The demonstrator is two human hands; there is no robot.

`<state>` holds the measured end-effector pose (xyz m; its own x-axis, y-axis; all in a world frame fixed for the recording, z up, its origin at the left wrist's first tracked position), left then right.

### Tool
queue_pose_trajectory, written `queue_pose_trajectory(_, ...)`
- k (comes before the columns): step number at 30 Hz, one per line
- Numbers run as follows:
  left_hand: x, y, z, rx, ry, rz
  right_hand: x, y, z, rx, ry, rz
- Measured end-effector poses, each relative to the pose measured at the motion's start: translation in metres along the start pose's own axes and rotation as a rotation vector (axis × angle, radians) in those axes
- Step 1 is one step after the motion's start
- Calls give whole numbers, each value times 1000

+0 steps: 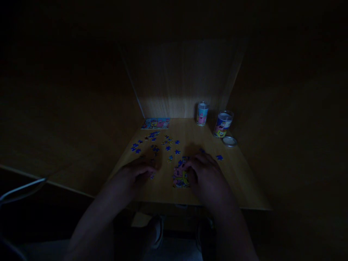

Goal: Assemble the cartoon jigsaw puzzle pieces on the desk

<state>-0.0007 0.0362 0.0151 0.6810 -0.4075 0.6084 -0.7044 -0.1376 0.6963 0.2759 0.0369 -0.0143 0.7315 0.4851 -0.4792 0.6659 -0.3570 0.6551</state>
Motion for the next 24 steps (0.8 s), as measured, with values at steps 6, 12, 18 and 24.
queue_pose_trajectory(6,0,6,-3,90,108,-95,-1,0,0,-6,-7,-4)
queue_pose_trajectory(12,-1,6,1,-18,109,-87,0,0,-1,-20,-7,5)
queue_pose_trajectory(18,6,-3,0,-81,131,-56,2,0,0,-35,-2,3)
queue_pose_trajectory(24,12,-2,0,-135,165,-49,3,-2,0,-24,-1,17)
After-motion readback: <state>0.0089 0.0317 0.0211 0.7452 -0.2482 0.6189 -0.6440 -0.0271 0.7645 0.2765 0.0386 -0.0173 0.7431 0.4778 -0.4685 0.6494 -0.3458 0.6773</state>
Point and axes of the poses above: each hand's wrist, its own z-axis away from the middle knuckle, its own y-axis out of the back of the hand, x = y × z, the point moved 3 cm from there along -z, towards the middle knuckle, and after that the axes turned 13 degrees about x, right-handed, at the moved point
